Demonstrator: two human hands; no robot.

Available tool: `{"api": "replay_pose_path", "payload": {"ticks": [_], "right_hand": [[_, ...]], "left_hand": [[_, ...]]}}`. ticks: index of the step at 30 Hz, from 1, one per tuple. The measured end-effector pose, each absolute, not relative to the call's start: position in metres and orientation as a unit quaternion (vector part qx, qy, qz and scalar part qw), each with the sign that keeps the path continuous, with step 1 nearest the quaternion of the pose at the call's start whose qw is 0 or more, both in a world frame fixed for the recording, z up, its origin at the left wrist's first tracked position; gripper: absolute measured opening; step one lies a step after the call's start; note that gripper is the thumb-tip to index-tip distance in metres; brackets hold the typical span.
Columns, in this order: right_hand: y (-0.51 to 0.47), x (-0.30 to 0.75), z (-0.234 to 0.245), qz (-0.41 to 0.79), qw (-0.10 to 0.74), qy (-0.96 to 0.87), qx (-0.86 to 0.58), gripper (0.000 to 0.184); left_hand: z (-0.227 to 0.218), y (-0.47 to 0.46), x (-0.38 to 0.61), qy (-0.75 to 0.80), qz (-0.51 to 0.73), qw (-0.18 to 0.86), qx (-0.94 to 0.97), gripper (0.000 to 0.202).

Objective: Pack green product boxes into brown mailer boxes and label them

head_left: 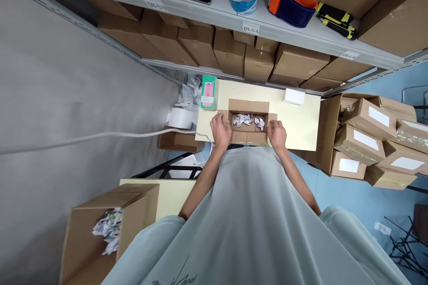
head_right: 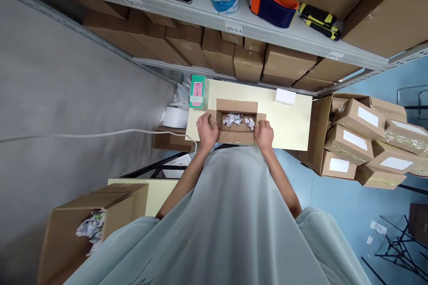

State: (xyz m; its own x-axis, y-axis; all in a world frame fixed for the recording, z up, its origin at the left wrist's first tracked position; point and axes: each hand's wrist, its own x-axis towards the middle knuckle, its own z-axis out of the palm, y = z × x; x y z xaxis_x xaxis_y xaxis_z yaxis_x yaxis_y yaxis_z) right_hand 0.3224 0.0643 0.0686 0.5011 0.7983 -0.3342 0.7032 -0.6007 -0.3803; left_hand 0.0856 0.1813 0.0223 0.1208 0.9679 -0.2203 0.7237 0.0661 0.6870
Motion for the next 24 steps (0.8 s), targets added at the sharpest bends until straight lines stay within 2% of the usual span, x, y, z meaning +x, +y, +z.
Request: {"api": "replay_pose_path", "payload": {"ticks": [2, 4, 7, 10, 17, 21, 24], "right_hand": [[0.078, 0.307, 0.077, 0.224, 0.096, -0.491, -0.836, 0.039], [0.097, 0.292, 0.081, 0.249, 0.070, -0.530, -0.807, 0.039], [0.130, 0.274, 0.077, 0.318, -0.045, -0.498, -0.806, 0.043], [0.155, 0.268, 0.066, 0.359, -0.125, -0.437, -0.815, 0.048], [0.158, 0.268, 0.058, 0.381, -0.134, -0.411, -0.818, 0.048], [0.147, 0.269, 0.067, 0.375, -0.128, -0.412, -0.821, 0.051], [0.138, 0.269, 0.079, 0.349, -0.088, -0.441, -0.822, 0.050]], "left_hand": [[0.028, 0.188, 0.088, 0.568, 0.169, 0.354, 0.724, 0.046], [0.027, 0.196, 0.099, 0.505, 0.097, 0.385, 0.766, 0.045], [0.017, 0.208, 0.127, 0.465, -0.052, 0.387, 0.794, 0.051], [0.004, 0.216, 0.150, 0.453, -0.120, 0.372, 0.801, 0.052], [-0.010, 0.226, 0.153, 0.394, -0.128, 0.379, 0.827, 0.042], [-0.003, 0.227, 0.144, 0.367, -0.114, 0.385, 0.839, 0.045], [0.011, 0.225, 0.129, 0.365, -0.071, 0.388, 0.843, 0.048]]}}
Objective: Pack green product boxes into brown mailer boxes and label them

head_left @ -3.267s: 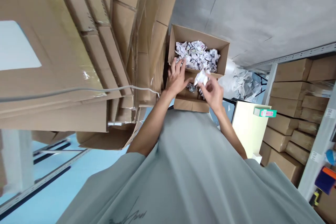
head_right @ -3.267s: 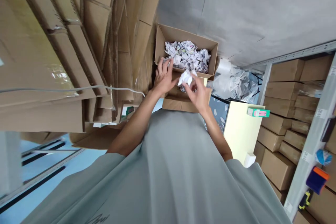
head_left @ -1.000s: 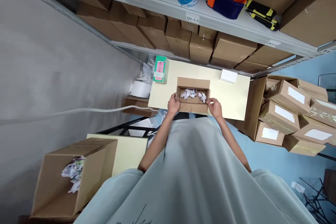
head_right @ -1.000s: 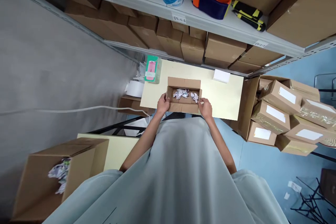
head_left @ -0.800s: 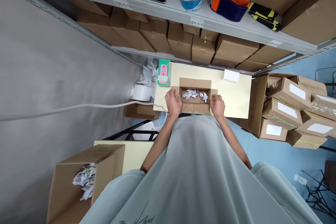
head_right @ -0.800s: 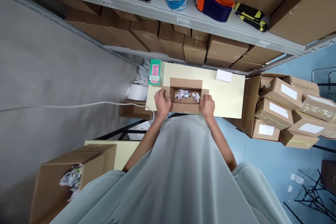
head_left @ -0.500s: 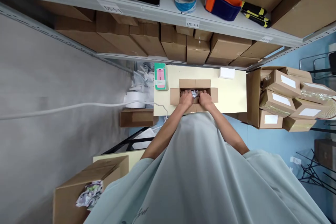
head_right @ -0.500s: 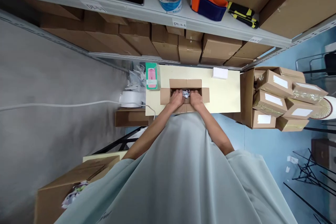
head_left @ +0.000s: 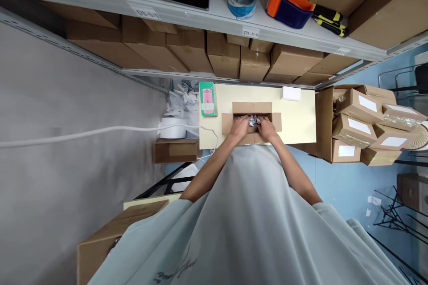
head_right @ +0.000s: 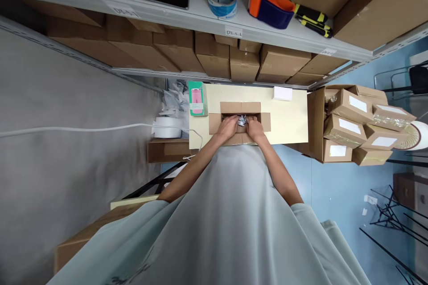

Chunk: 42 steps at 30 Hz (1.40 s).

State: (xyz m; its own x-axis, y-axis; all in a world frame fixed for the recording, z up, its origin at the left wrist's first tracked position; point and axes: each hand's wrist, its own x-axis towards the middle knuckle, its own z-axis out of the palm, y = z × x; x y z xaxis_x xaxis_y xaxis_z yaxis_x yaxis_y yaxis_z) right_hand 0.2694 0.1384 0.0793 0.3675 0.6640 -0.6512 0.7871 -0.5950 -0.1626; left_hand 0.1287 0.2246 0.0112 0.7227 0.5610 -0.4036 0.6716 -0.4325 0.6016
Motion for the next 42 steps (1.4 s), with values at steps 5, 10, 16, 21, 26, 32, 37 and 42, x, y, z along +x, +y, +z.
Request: {"api": "replay_pose_path", "payload": {"ticks": [5, 10, 16, 21, 26, 32, 37, 42], "right_hand": [[0.139, 0.268, 0.105, -0.283, -0.026, 0.511, 0.811, 0.044], [0.183, 0.260, 0.121, -0.263, -0.079, 0.577, 0.769, 0.042], [0.258, 0.238, 0.123, -0.253, -0.062, 0.638, 0.724, 0.041], [0.286, 0.218, 0.119, -0.288, -0.081, 0.631, 0.716, 0.037], [0.274, 0.210, 0.119, -0.311, -0.100, 0.610, 0.722, 0.034], [0.249, 0.219, 0.121, -0.314, -0.125, 0.589, 0.734, 0.032], [0.229, 0.236, 0.133, -0.301, -0.172, 0.578, 0.739, 0.034], [0.193, 0.252, 0.168, -0.265, -0.218, 0.582, 0.737, 0.046]], "left_hand": [[0.037, 0.236, 0.090, 0.450, 0.105, 0.377, 0.803, 0.039], [0.029, 0.266, 0.059, 0.597, 0.215, 0.312, 0.708, 0.049], [0.001, 0.302, 0.057, 0.721, 0.174, 0.325, 0.587, 0.081], [-0.019, 0.325, 0.065, 0.769, 0.123, 0.360, 0.514, 0.103], [-0.035, 0.329, 0.067, 0.766, 0.105, 0.365, 0.518, 0.101], [-0.031, 0.340, 0.060, 0.767, 0.091, 0.377, 0.512, 0.069], [-0.013, 0.339, 0.045, 0.758, 0.107, 0.402, 0.503, 0.059], [0.024, 0.295, 0.021, 0.668, 0.254, 0.403, 0.572, 0.069]]}}
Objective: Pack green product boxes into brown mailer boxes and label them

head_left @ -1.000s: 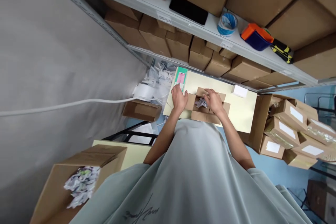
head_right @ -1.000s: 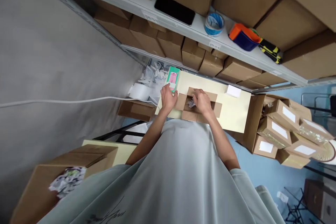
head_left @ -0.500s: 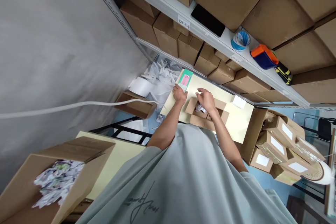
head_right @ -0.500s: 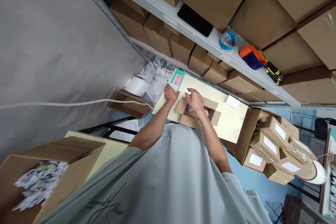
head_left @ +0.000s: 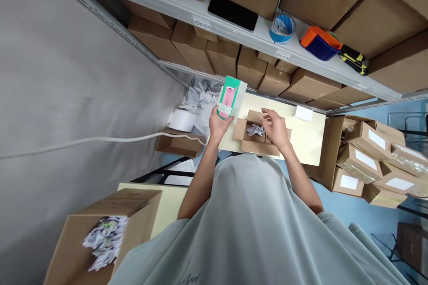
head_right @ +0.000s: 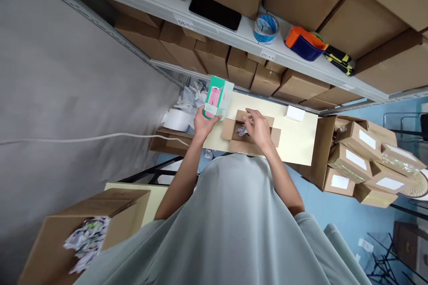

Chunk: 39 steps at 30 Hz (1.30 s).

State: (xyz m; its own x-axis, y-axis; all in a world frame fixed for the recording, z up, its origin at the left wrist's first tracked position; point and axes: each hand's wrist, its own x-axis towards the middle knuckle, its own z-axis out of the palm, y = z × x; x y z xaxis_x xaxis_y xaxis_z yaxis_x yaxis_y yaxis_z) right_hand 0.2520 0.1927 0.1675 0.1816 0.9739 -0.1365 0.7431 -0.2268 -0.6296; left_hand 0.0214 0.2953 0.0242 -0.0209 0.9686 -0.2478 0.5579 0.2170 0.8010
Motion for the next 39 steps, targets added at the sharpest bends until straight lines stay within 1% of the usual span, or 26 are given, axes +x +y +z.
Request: {"api": "replay_pose_path", "payload": {"ticks": [2, 4, 7, 10, 13, 17, 21, 24, 28, 32, 35, 39], "right_hand": [[0.176, 0.259, 0.180, 0.240, 0.228, -0.581, -0.744, 0.053], [0.160, 0.266, 0.189, 0.215, 0.216, -0.581, -0.755, 0.064], [0.139, 0.278, 0.194, 0.196, 0.165, -0.589, -0.766, 0.080], [0.119, 0.291, 0.191, 0.198, 0.105, -0.595, -0.772, 0.088], [0.101, 0.303, 0.179, 0.221, 0.051, -0.593, -0.773, 0.087], [0.088, 0.318, 0.147, 0.259, -0.002, -0.574, -0.777, 0.081], [0.090, 0.323, 0.110, 0.282, -0.018, -0.554, -0.783, 0.077], [0.095, 0.322, 0.091, 0.287, -0.017, -0.543, -0.789, 0.074], [0.098, 0.324, 0.087, 0.282, -0.011, -0.537, -0.795, 0.074], [0.094, 0.329, 0.094, 0.265, 0.006, -0.558, -0.786, 0.072], [0.091, 0.329, 0.095, 0.262, 0.003, -0.568, -0.780, 0.070], [0.093, 0.321, 0.082, 0.270, -0.018, -0.548, -0.791, 0.066]], "left_hand": [[0.047, 0.272, 0.014, 0.623, 0.276, 0.407, 0.608, 0.076], [0.071, 0.251, 0.012, 0.582, 0.278, 0.424, 0.635, 0.080], [0.100, 0.228, 0.018, 0.506, 0.246, 0.445, 0.697, 0.076], [0.113, 0.216, 0.030, 0.451, 0.172, 0.444, 0.755, 0.072], [0.109, 0.210, 0.042, 0.421, 0.116, 0.435, 0.787, 0.071], [0.093, 0.207, 0.055, 0.390, 0.089, 0.422, 0.814, 0.069], [0.077, 0.211, 0.067, 0.389, 0.066, 0.403, 0.826, 0.074], [0.068, 0.215, 0.075, 0.392, 0.056, 0.386, 0.833, 0.079], [0.063, 0.217, 0.083, 0.395, 0.035, 0.368, 0.841, 0.088], [0.058, 0.218, 0.084, 0.381, 0.033, 0.369, 0.847, 0.084], [0.047, 0.222, 0.086, 0.379, 0.024, 0.362, 0.851, 0.081], [0.032, 0.227, 0.094, 0.388, 0.004, 0.343, 0.855, 0.086]]}}
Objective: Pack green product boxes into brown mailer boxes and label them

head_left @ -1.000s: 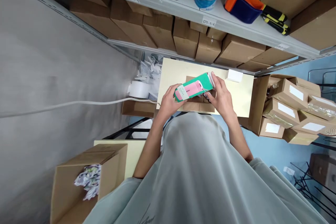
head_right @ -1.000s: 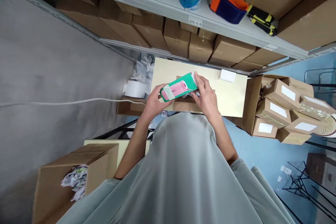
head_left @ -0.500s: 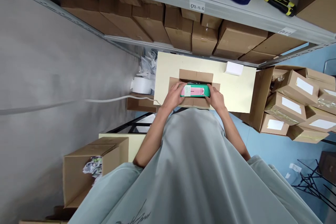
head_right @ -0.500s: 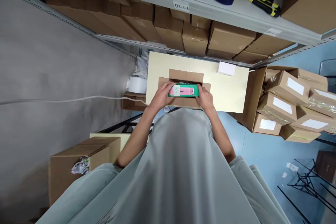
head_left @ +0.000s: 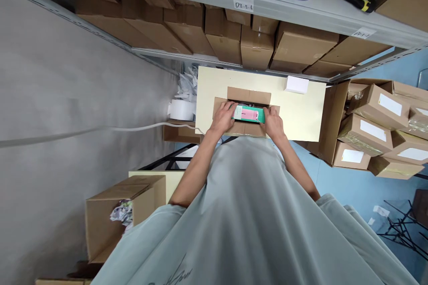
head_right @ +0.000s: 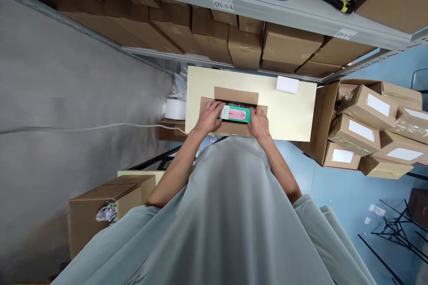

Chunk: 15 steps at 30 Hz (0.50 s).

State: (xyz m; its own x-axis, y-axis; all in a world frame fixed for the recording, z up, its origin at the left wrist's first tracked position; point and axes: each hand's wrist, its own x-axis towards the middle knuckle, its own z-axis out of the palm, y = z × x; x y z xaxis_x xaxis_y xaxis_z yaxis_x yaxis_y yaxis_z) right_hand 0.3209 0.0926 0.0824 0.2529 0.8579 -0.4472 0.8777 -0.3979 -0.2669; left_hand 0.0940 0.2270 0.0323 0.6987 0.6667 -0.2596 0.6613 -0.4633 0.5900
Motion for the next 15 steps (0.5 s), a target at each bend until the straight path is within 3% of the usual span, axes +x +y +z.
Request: {"api": "replay_pose_path", "payload": {"ticks": [8, 15], "right_hand": [[0.105, 0.311, 0.052, -0.221, 0.039, 0.561, 0.797, 0.054], [0.117, 0.315, 0.052, -0.247, 0.048, 0.557, 0.791, 0.048]], "left_hand": [[0.019, 0.230, 0.112, 0.384, -0.018, 0.327, 0.863, 0.076], [0.018, 0.238, 0.124, 0.382, -0.043, 0.304, 0.872, 0.065]]}}
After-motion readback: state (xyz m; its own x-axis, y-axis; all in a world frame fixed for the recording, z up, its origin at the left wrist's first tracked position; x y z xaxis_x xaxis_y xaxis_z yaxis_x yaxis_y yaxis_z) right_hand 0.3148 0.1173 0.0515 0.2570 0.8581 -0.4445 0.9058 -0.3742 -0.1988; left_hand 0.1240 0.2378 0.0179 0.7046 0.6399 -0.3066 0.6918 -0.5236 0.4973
